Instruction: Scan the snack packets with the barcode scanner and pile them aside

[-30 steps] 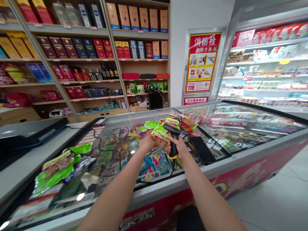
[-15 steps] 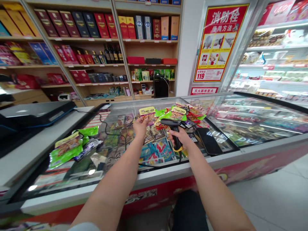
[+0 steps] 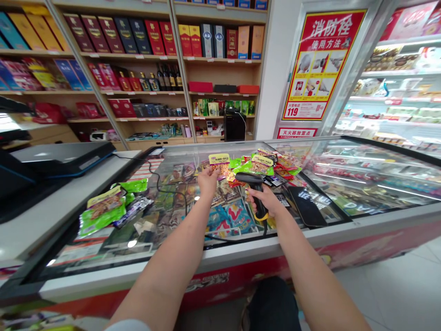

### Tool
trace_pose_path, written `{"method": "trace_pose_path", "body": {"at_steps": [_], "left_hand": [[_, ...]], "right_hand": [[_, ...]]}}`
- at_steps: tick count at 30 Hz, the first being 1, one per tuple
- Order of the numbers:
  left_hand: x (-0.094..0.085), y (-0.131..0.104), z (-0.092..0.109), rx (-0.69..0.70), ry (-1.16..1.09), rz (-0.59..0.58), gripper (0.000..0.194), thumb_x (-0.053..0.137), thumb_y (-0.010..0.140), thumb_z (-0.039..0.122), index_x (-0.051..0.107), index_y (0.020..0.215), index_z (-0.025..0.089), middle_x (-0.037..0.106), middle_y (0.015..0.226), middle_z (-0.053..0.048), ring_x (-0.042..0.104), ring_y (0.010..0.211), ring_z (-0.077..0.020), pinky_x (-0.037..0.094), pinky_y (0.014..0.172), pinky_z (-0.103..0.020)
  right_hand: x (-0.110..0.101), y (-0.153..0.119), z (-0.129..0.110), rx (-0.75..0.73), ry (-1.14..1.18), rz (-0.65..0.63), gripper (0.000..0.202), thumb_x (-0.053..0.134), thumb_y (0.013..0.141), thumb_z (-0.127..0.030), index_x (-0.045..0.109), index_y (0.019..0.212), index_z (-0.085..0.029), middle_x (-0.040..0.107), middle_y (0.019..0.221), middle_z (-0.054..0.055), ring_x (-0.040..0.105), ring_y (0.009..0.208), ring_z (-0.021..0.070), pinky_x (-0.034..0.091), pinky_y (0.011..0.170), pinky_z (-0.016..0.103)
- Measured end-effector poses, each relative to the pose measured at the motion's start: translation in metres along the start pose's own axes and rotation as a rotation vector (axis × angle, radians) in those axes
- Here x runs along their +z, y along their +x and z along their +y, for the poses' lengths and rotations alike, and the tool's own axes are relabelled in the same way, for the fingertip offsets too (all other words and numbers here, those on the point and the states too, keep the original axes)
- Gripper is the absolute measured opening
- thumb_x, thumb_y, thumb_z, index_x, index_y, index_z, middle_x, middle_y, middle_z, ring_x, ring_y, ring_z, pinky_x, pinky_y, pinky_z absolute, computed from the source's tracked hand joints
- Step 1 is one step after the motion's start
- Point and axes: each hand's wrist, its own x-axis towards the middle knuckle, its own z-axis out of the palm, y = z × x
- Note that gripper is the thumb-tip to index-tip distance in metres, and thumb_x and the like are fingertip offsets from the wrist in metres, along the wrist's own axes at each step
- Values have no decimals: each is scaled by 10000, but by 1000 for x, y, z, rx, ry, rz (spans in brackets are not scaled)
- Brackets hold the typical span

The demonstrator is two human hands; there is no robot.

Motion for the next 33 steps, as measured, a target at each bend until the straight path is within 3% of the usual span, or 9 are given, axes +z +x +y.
{"method": "trace_pose_path", "body": {"at_steps": [10,15,19,28,33], "left_hand": [[-2,-1,-1,-27,83,19,106,680,696,213,712,771,146,736,764,-52,681,737,-186,536,703,-283],[-23,2,2,-50,95,80,193,682,704,232,724,860,127,741,823,-68,686,787,-196,538,725,-293],[-64,5,8,-6,150,132,217,678,715,250,733,898,147,745,840,-66,684,795,-194,539,743,-300],[-192,14,25,44,400,327,167,649,740,275,724,835,159,741,819,-69,681,773,-213,511,790,-327],[-246,23,26,26,593,437,201,643,752,303,726,889,181,743,877,-98,681,873,-260,479,877,-385]], "right_hand": [[1,6,3,-17,8,-24,428,786,618,-472,548,828,-186,554,513,-59,475,376,93,408,368,224],[15,18,0,-6,-24,-98,430,796,612,-464,549,818,-179,571,535,-43,495,392,97,401,368,218],[48,26,-1,5,-28,-143,417,803,595,-435,519,774,-188,559,526,-50,485,379,92,397,362,215],[148,44,9,46,-73,-357,395,784,597,-415,559,822,-181,561,489,-55,484,363,95,388,339,202],[200,60,20,37,-36,-419,397,778,600,-436,544,799,-185,559,494,-64,476,358,83,405,347,202]]}}
